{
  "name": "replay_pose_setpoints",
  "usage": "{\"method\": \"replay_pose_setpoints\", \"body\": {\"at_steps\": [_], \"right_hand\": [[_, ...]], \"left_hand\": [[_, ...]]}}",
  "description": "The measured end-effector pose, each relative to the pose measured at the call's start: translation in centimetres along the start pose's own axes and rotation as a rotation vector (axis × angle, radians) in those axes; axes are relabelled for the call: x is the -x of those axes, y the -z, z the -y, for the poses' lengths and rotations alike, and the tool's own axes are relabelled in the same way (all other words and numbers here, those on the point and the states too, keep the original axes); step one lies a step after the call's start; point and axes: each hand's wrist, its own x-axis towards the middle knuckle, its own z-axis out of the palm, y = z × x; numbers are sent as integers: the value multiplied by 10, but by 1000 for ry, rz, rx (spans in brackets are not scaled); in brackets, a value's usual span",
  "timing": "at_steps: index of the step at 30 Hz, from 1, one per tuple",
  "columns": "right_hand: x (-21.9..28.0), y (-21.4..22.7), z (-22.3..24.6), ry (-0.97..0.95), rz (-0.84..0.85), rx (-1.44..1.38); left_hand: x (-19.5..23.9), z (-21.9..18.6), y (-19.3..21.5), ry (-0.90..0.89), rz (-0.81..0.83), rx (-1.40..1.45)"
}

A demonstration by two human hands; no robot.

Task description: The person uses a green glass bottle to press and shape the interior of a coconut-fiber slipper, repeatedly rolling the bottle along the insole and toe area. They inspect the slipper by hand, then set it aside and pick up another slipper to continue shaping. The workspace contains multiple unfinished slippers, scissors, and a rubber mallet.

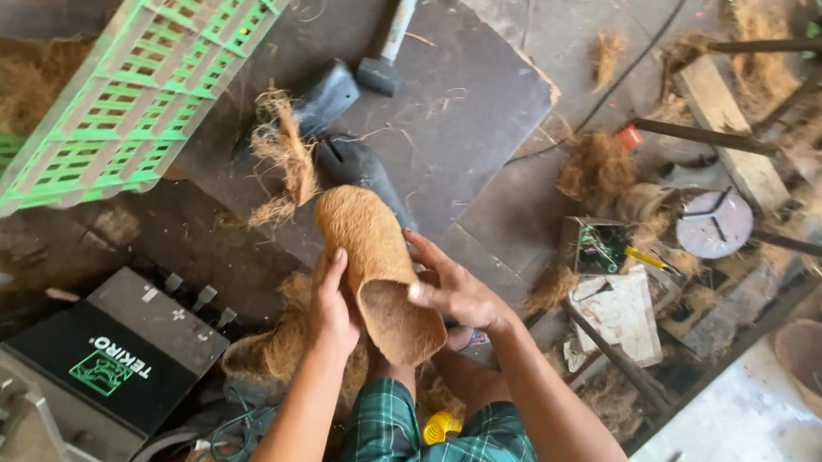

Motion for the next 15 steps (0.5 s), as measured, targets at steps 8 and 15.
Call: {"method": "replay_pose_setpoints", "body": {"at_steps": [8, 15], "right_hand": [[22, 15, -6, 73, -665, 292], [-18, 83, -57, -45, -900, 387]], "left_hand": [[-7, 21, -61, -31, 249, -163], [-46, 39, -40, -42, 259, -577]]}}
